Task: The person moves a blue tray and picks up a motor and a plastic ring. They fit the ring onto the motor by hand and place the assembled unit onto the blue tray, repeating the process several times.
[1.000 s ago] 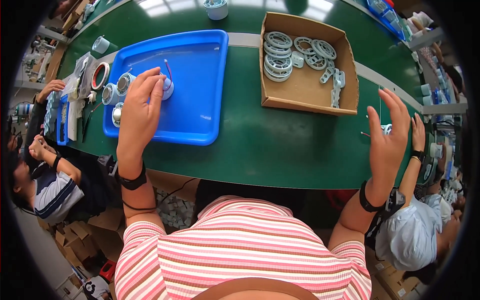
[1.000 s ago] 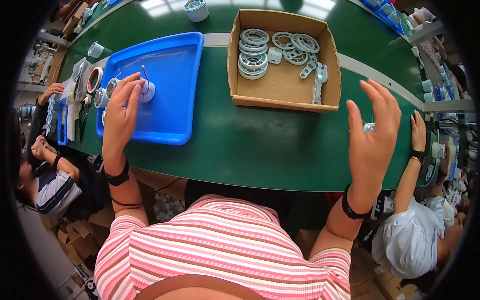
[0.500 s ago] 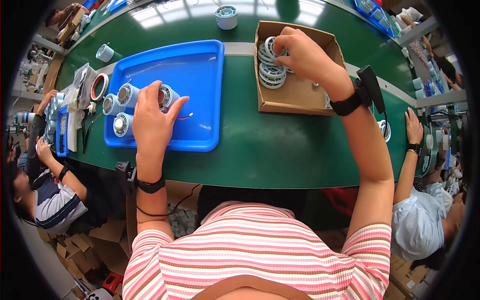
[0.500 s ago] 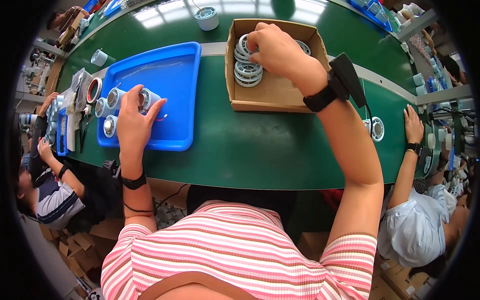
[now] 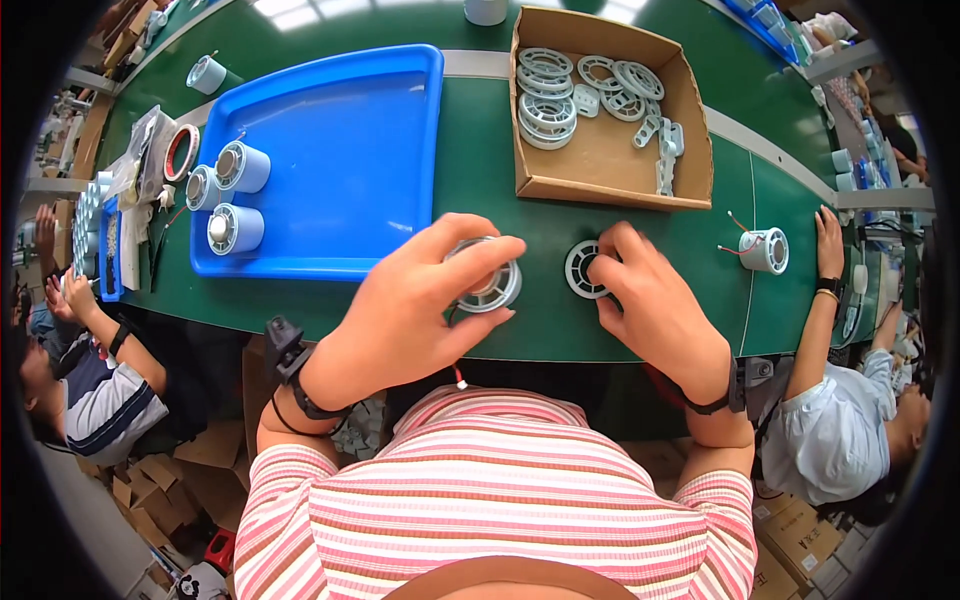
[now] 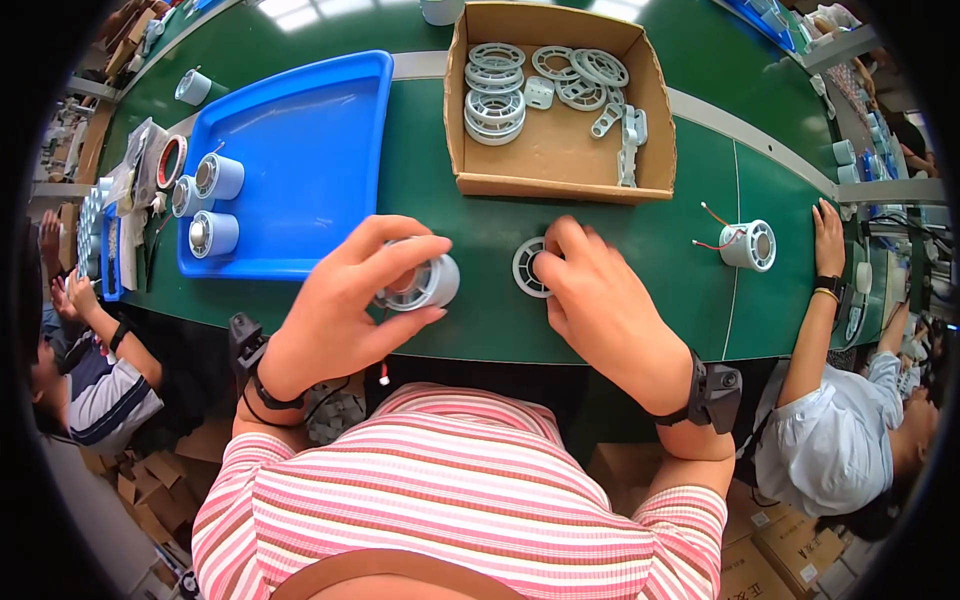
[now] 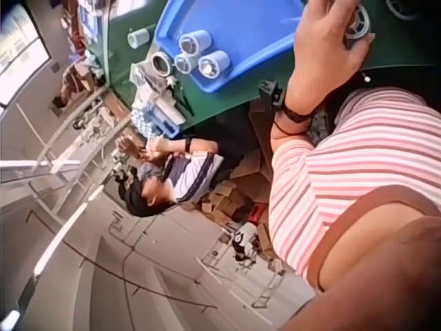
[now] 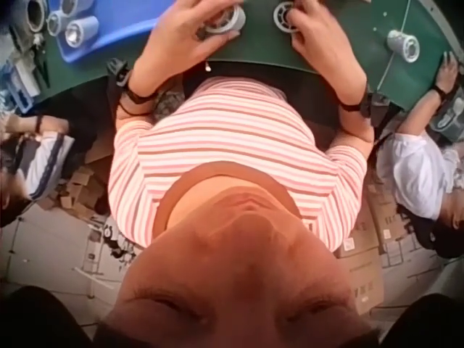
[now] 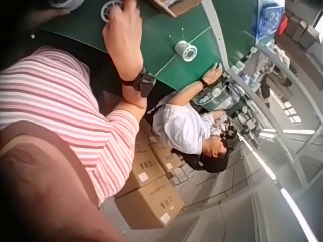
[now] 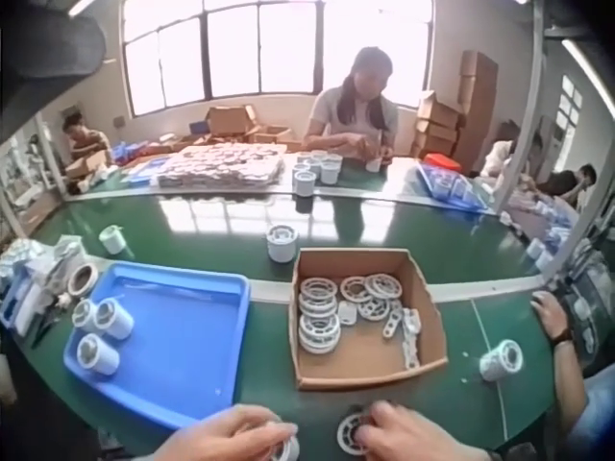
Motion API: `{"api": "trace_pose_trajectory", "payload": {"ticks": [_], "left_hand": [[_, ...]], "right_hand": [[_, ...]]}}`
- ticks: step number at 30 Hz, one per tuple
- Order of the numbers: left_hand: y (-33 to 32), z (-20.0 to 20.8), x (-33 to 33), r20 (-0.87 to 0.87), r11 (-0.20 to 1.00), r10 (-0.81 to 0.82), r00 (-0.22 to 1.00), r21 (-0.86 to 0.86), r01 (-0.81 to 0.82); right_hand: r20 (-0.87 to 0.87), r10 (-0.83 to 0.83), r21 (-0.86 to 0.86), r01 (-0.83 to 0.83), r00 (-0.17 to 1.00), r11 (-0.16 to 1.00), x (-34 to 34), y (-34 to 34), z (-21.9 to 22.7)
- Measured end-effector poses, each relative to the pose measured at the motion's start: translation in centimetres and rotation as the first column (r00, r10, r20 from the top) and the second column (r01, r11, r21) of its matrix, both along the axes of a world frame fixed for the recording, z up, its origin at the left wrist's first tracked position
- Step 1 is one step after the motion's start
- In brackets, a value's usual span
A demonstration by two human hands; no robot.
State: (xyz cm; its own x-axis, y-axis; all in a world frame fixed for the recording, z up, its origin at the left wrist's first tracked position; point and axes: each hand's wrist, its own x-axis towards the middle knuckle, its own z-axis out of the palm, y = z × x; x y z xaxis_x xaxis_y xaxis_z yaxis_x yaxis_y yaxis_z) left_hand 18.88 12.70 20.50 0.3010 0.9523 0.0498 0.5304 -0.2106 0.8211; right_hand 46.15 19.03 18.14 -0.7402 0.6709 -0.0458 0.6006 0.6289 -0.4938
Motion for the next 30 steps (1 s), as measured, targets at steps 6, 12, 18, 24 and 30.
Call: {"api": "trace_pose_trajectory", "payload": {"ticks": [6,12,18,24,30], "left_hand": [[0.4,-2.4,2.3,-0.227,0.987,-0.055,0.972,0.134,0.088],[-0.4,-3.6,3.1,0.075,0.989,0.098,0.992,-0.121,-0.088],[0.2,-3.3,3.8,0.452,0.779,0.250,0.856,-0.619,0.099],[-0.3,-5.2,5.8,0.577,0.893,0.289,0.764,-0.449,0.001],[1.5,-3.2,4.5,0.458,0.715,0.240,0.856,-0.680,0.164]], "right_hand": [[-0.217,-0.282,-0.271,0.219,0.935,0.937,-0.2,-1.8,-0.7],[-0.353,-0.421,-0.126,0.404,0.835,0.906,-0.8,-4.1,-4.6],[-0.639,-0.549,-0.448,0.319,0.539,0.835,-1.2,-3.9,-2.4],[-0.587,-0.198,-0.229,0.074,0.785,0.971,-2.3,-2.7,-1.0],[-0.546,-0.159,-0.269,0.008,0.822,0.963,-1.8,-2.1,0.0]]}}
